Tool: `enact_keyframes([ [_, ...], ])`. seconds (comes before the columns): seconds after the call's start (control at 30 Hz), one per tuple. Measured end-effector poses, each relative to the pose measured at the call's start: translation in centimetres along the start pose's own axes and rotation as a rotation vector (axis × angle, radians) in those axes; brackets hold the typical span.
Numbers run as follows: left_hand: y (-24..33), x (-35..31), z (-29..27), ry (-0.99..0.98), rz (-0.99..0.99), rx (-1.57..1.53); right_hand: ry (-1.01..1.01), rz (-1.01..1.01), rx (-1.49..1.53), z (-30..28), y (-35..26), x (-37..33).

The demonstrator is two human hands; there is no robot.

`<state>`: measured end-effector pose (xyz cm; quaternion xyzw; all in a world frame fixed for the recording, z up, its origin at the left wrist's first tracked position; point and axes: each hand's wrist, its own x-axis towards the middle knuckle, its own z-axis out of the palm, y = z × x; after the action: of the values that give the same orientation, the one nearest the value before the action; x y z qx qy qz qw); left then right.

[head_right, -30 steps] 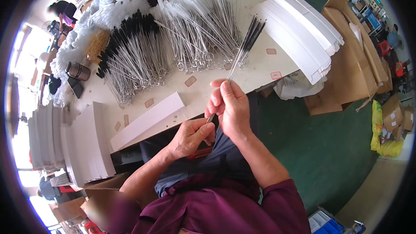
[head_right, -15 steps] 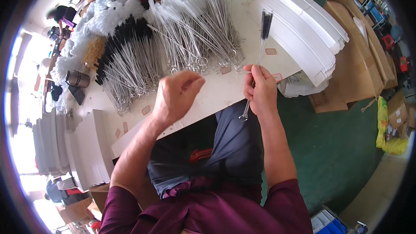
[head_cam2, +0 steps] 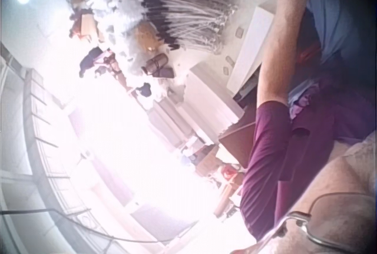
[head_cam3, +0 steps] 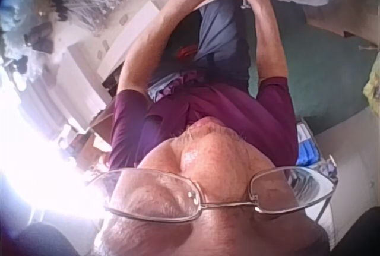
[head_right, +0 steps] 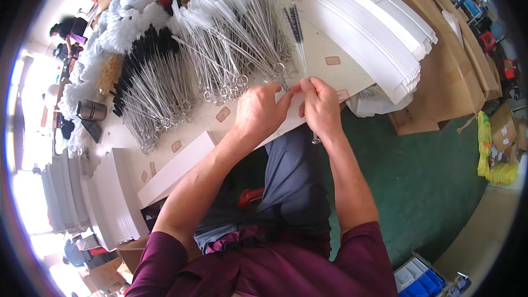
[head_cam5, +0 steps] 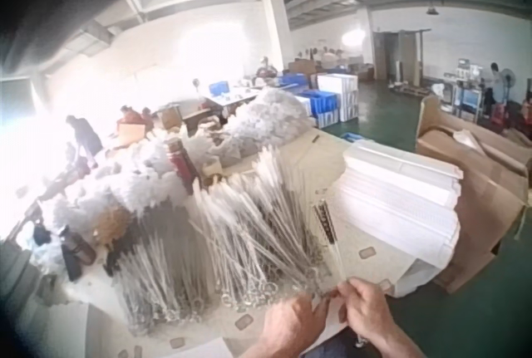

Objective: Manually assembling white cardboard sleeves and inserting bundles of hygiene brushes into them.

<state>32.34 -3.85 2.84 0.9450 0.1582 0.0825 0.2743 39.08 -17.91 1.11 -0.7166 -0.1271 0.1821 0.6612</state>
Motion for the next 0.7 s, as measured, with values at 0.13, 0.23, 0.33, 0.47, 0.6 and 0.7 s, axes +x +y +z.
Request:
enact_keyframes([
  [0.13,0.0,0.1,1.3,0.095,-0.023,-0.029,-0.022,-0.039,-0.018,-0.1,0.4,-0.1],
  [0.23,-0.5,-0.1,1.9,0.22,-0.027,-0.113,-0.041,-0.05,0.032,-0.1,0.2,-0.3],
  [0.33,-0.3,-0.7,1.2,0.214,-0.039,-0.157,-0.01,-0.04,-0.002,0.0,-0.1,-0.4],
  [0.47,-0.3,-1.7,-1.5,0.113,-0.191,-0.595,-0.003,-0.006,-0.005,0.0,-0.1,-0.3],
  [0.6,-0.3,-3.6,-4.7,0.048,-0.273,-0.928,0.013,0.079,0.004,0.1,-0.4,-0.1],
  [0.7,-0.4,-4.6,-7.1,0.185,-0.134,-0.823,-0.004,0.107,0.078,-0.3,-0.2,0.0],
])
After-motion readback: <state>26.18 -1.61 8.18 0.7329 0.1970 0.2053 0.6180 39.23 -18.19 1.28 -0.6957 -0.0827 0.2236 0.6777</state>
